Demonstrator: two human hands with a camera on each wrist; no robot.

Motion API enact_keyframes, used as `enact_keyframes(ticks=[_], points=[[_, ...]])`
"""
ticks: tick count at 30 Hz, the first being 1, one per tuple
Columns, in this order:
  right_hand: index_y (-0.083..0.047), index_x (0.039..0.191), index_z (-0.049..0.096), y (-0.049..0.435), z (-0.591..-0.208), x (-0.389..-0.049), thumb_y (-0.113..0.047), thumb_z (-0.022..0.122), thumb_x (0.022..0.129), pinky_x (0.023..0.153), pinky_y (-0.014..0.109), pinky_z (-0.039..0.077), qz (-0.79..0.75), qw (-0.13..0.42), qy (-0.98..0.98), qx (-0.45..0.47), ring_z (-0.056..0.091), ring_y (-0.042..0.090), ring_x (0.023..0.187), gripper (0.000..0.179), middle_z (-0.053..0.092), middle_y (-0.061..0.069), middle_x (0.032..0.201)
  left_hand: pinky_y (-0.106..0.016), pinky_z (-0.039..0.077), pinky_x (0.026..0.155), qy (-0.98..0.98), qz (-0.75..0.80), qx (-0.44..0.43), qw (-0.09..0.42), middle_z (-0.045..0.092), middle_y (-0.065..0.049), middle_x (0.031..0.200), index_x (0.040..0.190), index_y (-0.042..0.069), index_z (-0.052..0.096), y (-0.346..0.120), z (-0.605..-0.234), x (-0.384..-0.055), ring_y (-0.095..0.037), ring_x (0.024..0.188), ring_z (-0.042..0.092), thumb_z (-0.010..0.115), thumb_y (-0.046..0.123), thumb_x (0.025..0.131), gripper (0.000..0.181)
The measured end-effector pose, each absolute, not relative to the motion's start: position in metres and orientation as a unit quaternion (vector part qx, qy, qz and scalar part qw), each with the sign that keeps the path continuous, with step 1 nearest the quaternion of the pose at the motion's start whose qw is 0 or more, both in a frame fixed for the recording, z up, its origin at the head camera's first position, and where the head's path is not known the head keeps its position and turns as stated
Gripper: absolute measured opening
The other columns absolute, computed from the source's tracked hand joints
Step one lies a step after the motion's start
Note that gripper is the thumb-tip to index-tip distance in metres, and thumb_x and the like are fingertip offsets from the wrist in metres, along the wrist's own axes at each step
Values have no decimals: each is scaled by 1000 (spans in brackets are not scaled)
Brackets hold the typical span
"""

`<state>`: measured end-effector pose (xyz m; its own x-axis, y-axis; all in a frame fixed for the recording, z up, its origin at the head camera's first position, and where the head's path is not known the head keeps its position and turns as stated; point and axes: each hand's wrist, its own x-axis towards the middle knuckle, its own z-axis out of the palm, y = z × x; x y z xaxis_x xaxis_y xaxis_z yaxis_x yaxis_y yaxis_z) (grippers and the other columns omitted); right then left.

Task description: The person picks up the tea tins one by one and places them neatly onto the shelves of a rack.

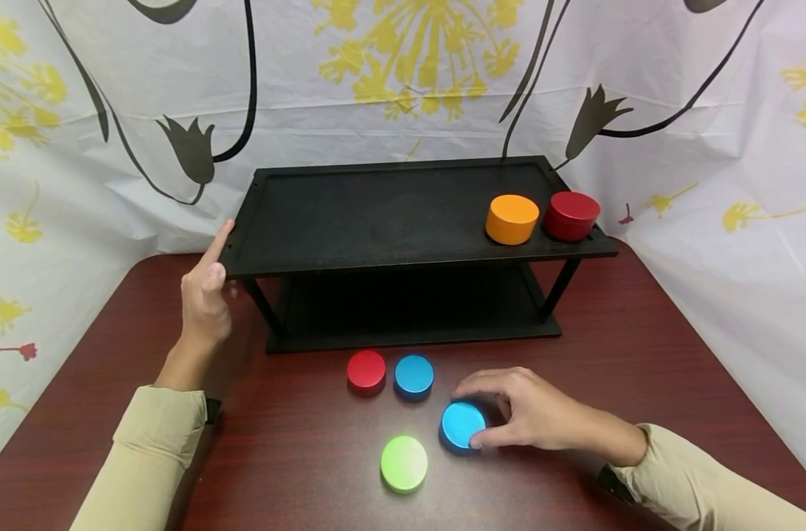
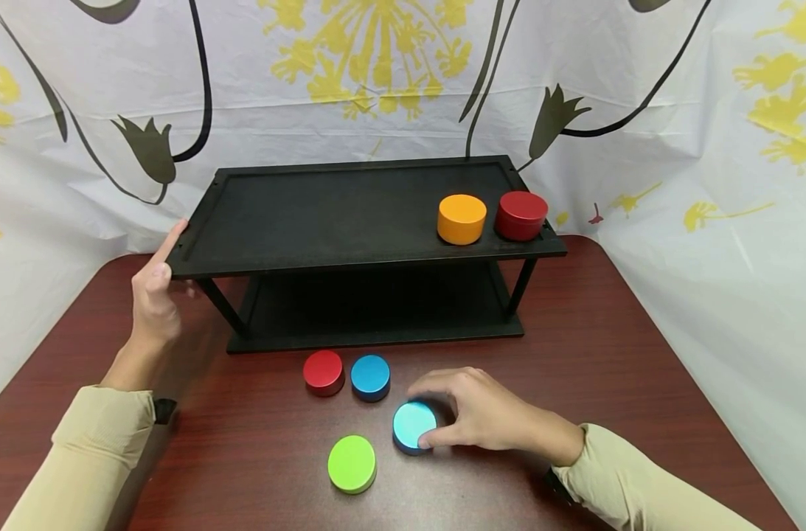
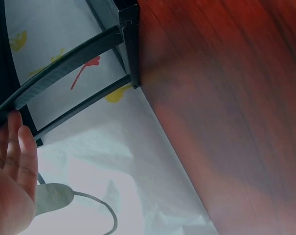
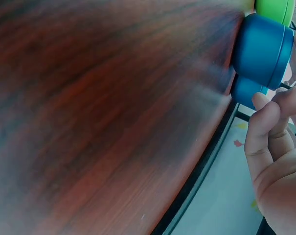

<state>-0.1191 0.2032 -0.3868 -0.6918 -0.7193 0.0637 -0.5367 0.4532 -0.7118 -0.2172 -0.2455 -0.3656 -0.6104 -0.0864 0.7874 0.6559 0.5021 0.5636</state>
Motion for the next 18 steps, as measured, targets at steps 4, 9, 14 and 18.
enact_keyframes(ticks=[4, 9, 14, 18], points=[[-16, 124, 69, 202, -387, -119, -44, 80, 81, 61, 23, 50, -361, 130, 844, -375, 59, 9, 80, 52, 65, -5, 121, -16, 34, 53, -768, -465, -185, 401, 48, 13, 53, 141, 17, 59, -245, -365, -216, 2, 49, 42, 31, 55, 96, 65], [-18, 123, 69, 201, -387, -119, -43, 80, 81, 60, 23, 49, -361, 135, 839, -385, 58, 8, 78, 51, 65, -6, 119, -17, 33, 53, -771, -461, -181, 401, 46, 12, 51, 142, 20, 58, -245, -364, -215, 2, 49, 41, 31, 56, 96, 64], [-22, 123, 68, 200, -387, -119, -41, 80, 82, 63, 22, 48, -357, 141, 833, -399, 57, 6, 76, 47, 65, -10, 113, -16, 34, 54, -772, -461, -179, 399, 48, 10, 51, 142, 22, 58, -244, -362, -214, 2, 49, 43, 31, 54, 96, 63], [-24, 123, 68, 200, -388, -119, -42, 80, 82, 67, 23, 48, -352, 141, 834, -401, 57, 6, 82, 46, 66, -11, 113, -17, 35, 54, -770, -468, -180, 394, 48, 5, 50, 142, 20, 58, -244, -363, -214, 1, 49, 43, 32, 52, 96, 62]])
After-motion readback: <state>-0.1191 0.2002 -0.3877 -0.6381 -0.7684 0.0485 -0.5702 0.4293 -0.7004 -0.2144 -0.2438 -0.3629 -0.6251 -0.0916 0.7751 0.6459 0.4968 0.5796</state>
